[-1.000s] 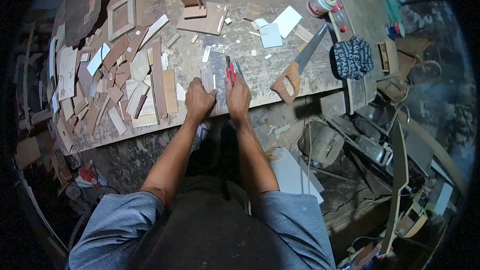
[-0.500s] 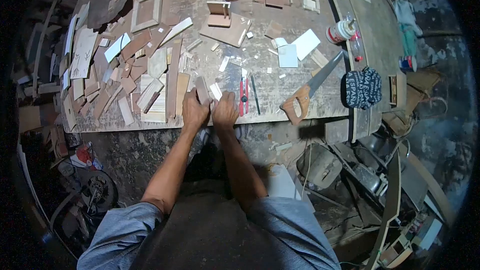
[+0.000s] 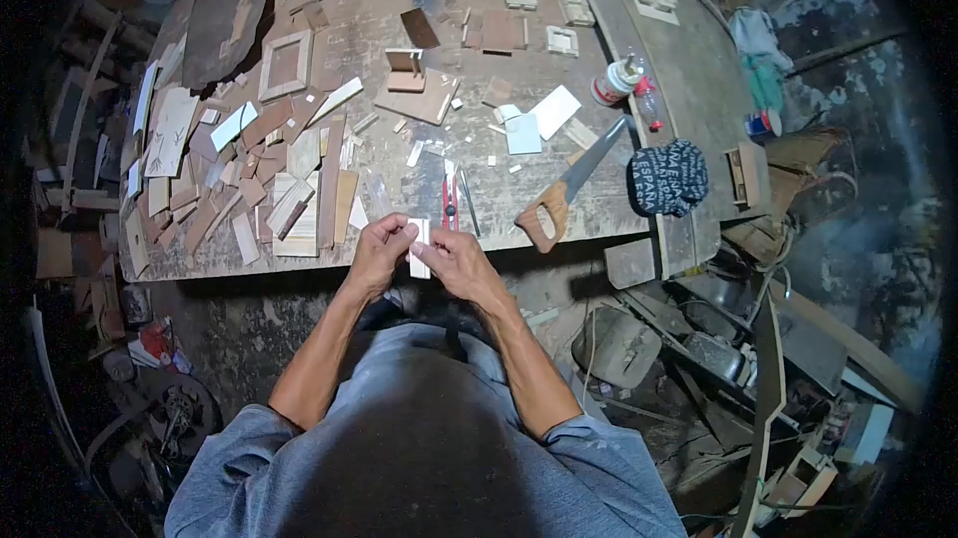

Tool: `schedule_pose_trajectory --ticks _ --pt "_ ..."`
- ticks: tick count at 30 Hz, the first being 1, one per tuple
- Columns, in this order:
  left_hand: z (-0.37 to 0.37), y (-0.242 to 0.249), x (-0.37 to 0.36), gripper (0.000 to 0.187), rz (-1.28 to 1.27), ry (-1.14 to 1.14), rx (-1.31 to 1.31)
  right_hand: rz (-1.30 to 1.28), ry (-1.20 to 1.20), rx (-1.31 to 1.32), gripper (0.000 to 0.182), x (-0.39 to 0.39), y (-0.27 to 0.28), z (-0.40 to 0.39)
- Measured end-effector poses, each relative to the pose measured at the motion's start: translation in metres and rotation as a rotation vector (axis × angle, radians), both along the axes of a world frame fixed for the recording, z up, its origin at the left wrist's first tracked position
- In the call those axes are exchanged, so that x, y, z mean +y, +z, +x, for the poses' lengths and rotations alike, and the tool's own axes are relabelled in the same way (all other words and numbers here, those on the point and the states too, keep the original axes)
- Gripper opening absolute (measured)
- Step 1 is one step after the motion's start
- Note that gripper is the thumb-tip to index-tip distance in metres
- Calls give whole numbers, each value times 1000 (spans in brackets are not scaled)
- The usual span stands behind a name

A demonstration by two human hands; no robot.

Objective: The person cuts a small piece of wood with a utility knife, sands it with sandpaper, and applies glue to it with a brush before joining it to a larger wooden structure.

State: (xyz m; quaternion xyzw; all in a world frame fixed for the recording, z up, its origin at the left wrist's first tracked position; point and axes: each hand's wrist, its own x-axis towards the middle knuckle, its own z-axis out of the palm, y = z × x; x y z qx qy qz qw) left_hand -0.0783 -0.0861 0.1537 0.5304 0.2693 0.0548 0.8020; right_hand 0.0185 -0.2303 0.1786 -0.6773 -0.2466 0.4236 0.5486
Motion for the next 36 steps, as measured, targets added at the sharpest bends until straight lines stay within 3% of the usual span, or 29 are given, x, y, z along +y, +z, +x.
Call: schedule_pose_trajectory --ticks 6,10,14,17,21,25,29,32,34,36 --pt "-8 21 -12 23 -362 -71 -181 179 67 277 28 -20 2 -1" --pt "0 26 -4 24 -350 -170 -169 165 49 208 28 -22 15 -1" --pt "6 31 4 20 -106 -182 -130 229 -114 239 23 -23 28 0" --pt "8 50 14 21 -175 -274 -95 234 -158 167 22 -19 29 -1" --pt "15 47 27 25 -412 -365 -211 380 -291 357 21 -3 23 -12" --pt "14 33 42 28 -398 -353 -253 459 -398 416 21 18 17 -26" --pt "13 33 67 25 -294 -395 -194 396 -445 432 21 36 21 -35" --pt "14 28 87 21 -7 -429 -143 118 -494 20 18 46 32 -42" --pt "13 36 93 20 219 -441 -247 54 -473 -27 17 52 36 -48" --pt "12 43 100 22 168 -471 -237 99 -497 28 15 57 37 -54"
